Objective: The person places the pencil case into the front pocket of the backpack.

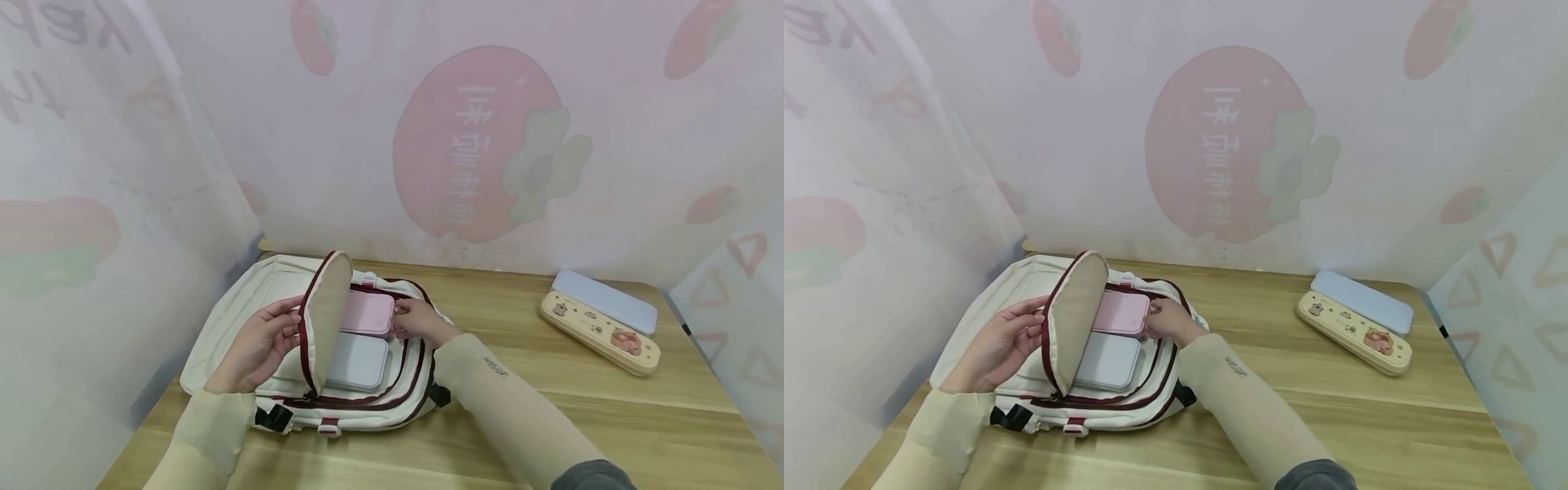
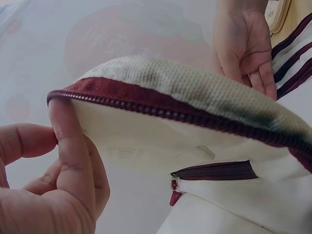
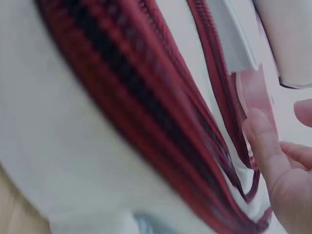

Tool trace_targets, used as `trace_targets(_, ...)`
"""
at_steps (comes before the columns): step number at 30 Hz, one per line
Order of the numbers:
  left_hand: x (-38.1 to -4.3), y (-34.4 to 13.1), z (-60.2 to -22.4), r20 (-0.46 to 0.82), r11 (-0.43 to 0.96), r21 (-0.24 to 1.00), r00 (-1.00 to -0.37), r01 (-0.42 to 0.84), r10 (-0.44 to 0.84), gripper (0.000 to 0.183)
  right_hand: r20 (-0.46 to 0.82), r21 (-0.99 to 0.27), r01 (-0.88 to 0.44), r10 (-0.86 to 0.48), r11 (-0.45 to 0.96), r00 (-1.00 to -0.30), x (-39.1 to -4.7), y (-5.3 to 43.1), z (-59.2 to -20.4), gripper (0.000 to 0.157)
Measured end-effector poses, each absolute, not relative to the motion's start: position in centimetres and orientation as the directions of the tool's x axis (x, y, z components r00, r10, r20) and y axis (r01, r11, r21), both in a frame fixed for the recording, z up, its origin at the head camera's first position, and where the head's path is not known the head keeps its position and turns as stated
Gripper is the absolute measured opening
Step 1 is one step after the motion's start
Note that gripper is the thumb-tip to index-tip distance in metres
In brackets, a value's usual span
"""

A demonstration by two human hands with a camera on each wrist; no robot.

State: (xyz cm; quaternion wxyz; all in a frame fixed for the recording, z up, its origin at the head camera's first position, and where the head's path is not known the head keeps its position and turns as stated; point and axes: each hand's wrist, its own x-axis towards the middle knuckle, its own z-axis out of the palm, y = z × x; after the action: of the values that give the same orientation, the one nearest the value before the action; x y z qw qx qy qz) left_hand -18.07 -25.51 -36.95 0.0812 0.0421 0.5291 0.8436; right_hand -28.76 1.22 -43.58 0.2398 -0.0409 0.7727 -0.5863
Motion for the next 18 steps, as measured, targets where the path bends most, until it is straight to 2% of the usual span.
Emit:
trace_targets(3, -18.2, -25.6, -37.1, -0.009, -0.433, 0.897, -0.982, -0.092, 0.19, 0.036, -0.323, -0.934, 0.231, -0.367, 0.273, -0.872, -28.6, 2.0, -43.2, 0.058)
trace_targets(11, -18.1, -25.7, -37.1, -0.012, -0.421, 0.902, -0.982, -0.092, 0.189, 0.034, -0.334, -0.938, 0.252, -0.424, 0.237, -0.842, -28.4, 4.1, -42.9, 0.05)
trace_targets(18, -18.2, -25.7, -37.0, -0.015, -0.426, 0.899, -0.981, -0.097, 0.192, 0.033, -0.337, -0.939, 0.271, -0.417, 0.211, -0.844, -28.2, 6.4, -42.6, 0.047)
